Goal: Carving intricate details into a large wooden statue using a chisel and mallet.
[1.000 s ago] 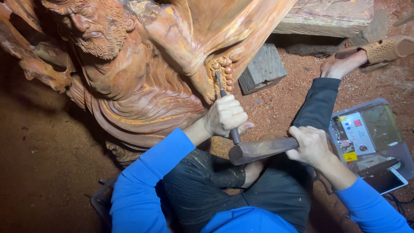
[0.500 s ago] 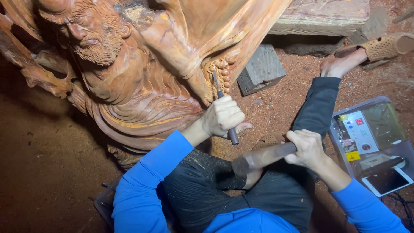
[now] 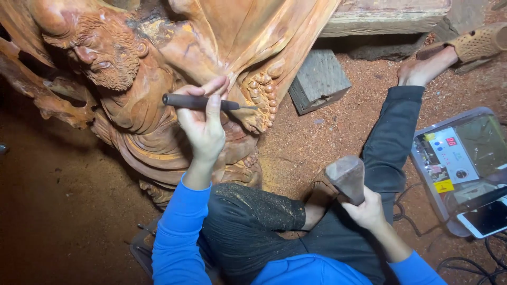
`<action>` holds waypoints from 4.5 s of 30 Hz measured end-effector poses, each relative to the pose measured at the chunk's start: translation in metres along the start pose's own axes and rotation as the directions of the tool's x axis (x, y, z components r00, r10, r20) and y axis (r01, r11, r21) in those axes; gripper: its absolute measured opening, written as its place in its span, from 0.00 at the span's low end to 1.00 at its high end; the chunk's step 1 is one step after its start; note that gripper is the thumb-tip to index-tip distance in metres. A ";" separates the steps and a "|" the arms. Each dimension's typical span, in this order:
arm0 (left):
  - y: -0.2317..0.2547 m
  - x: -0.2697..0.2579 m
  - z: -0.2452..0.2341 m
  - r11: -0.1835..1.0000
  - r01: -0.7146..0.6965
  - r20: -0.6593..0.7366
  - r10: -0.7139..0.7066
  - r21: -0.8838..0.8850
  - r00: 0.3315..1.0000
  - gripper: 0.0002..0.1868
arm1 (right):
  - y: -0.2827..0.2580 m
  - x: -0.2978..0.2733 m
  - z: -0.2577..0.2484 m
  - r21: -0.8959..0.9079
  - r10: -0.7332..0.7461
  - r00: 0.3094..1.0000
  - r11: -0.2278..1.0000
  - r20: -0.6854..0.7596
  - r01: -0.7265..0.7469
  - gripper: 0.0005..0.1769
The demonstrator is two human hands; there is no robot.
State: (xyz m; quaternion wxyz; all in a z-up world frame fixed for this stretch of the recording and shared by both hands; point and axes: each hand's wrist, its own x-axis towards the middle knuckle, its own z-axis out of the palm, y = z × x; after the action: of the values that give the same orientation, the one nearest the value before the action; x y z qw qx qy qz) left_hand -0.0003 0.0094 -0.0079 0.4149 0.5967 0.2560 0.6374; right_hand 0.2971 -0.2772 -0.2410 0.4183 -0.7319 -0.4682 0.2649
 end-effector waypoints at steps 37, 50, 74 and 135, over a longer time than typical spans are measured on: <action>-0.016 0.060 -0.008 0.981 -0.005 0.374 -0.069 0.193 0.925 0.07 | -0.066 0.087 -0.036 -0.248 -0.003 0.991 0.968 0.130 0.036 0.25; -0.047 0.019 -0.014 0.772 -0.387 0.496 0.108 0.504 0.862 0.06 | -0.359 0.197 -0.074 -0.864 -0.793 0.461 -0.155 0.397 0.479 0.07; -0.113 -0.016 -0.030 0.258 -0.746 0.732 0.168 0.614 0.661 0.14 | -0.274 0.175 -0.078 -0.811 -0.761 0.599 0.174 0.250 0.559 0.17; -0.112 -0.038 0.133 0.460 -0.660 0.428 0.515 0.594 0.743 0.08 | -0.063 0.115 0.011 -0.197 -0.231 0.877 0.967 -0.421 0.160 0.14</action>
State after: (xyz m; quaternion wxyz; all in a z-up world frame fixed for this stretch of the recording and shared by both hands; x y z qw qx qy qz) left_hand 0.1526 0.0145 -0.1000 -0.0756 0.8161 0.2193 0.5293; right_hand 0.3078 -0.1553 -0.1919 0.4794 -0.7521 -0.4521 0.0113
